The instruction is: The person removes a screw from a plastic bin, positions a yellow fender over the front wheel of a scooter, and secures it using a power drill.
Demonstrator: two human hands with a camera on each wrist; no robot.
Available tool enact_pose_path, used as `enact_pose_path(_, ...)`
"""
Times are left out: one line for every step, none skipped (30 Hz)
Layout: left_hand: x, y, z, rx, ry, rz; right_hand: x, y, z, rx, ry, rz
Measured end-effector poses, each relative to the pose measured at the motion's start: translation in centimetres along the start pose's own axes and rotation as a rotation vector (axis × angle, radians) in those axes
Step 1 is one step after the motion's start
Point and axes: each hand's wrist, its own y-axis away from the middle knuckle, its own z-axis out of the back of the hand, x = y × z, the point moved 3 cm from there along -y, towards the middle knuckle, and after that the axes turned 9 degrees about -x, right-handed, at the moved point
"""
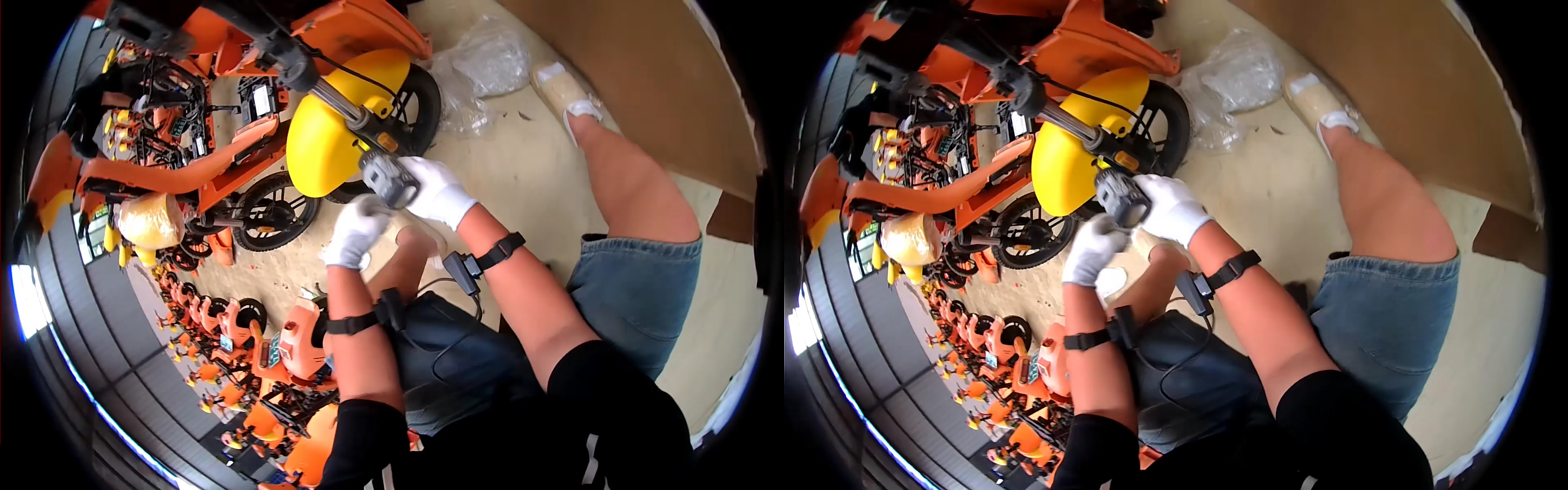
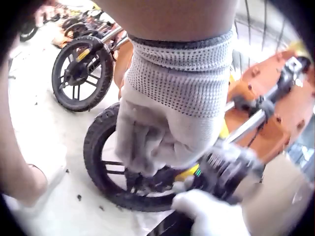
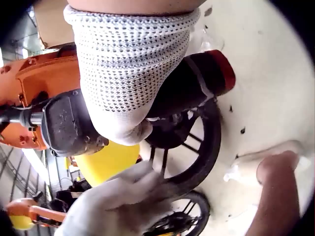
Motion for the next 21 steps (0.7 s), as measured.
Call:
enact_pose_path(0.2,-0.2,2.5,-0.199,0.055,-0.017,0.6,0.0,1.0,0.02,0.165,0.059)
enact_pose_path(2.0,-1.3,5.3,-0.463,0.197,-0.084,0.2,0.2,1.1,0.049,0.21,0.126)
enact_pose_path(3.7,-2.6,7.3,-0.723,0.344,-0.149,-0.2,0.4,1.0,0.077,0.257,0.191)
enact_pose_path(1.9,-2.1,8.3,-0.904,0.216,-0.178,0.4,0.8,1.7,0.141,0.209,0.148)
enact_pose_path(0.2,-1.5,9.1,-1.082,0.089,-0.196,0.4,1.3,1.8,0.13,0.177,0.117)
enact_pose_path(2.3,-3.5,9.8,-1.052,0.156,-0.204,-0.5,2.1,1.1,0.106,0.062,0.087)
enact_pose_path(4.9,-6.0,10.0,-0.868,0.427,-0.106,-1.0,2.7,1.0,0.082,-0.049,0.06)
enact_pose_path(7.9,-8.9,9.6,-0.815,0.653,-0.079,0.0,2.7,1.7,0.165,-0.086,-0.076)
enact_pose_path(9.2,-11.0,9.1,-0.749,0.875,-0.056,-4.7,2.2,-0.6,0.173,-0.393,-0.157)
enact_pose_path(8.6,-10.8,9.1,-0.767,0.83,-0.112,-2.4,2.1,1.5,0.182,-0.764,-0.308)
enact_pose_path(7.9,-10.7,8.8,-0.769,0.867,-0.128,0.3,2.2,3.5,0.188,-1.136,-0.462)
enact_pose_path(7.3,-10.5,8.3,-0.782,0.965,-0.126,0.7,2.0,4.8,0.096,-1.062,-0.384)
enact_pose_path(6.7,-10.0,7.7,-0.796,1.062,-0.12,0.9,1.8,6.3,0.009,-0.989,-0.305)
enact_pose_path(5.6,-8.9,7.1,-0.837,1.186,-0.106,-0.6,0.4,7.6,-0.012,-0.727,-0.277)
enact_pose_path(5.2,-8.3,6.1,-0.841,1.216,-0.111,7.0,0.9,11.6,-0.081,-0.154,-0.122)
enact_pose_path(4.9,-7.6,5.3,-0.878,1.284,-0.104,6.5,0.1,13.0,-0.127,-0.369,-0.138)
enact_pose_path(4.3,-6.9,4.5,-0.915,1.353,-0.1,7.2,-1.0,15.2,-0.168,-0.585,-0.151)
enact_pose_path(3.5,-6.2,3.3,-0.853,1.473,-0.151,8.2,-1.8,17.2,-0.146,-0.863,-0.149)
enact_pose_path(2.8,-5.0,1.8,-0.819,1.489,-0.188,11.5,-1.8,19.4,-0.117,-1.14,-0.155)
enact_pose_path(3.2,-4.9,-0.6,-0.754,1.578,-0.149,14.9,-1.3,22.0,-0.251,-0.541,0.004)
enact_pose_path(2.1,-3.6,-2.8,-0.773,1.578,-0.032,17.4,-0.9,23.9,-0.372,0.055,0.164)
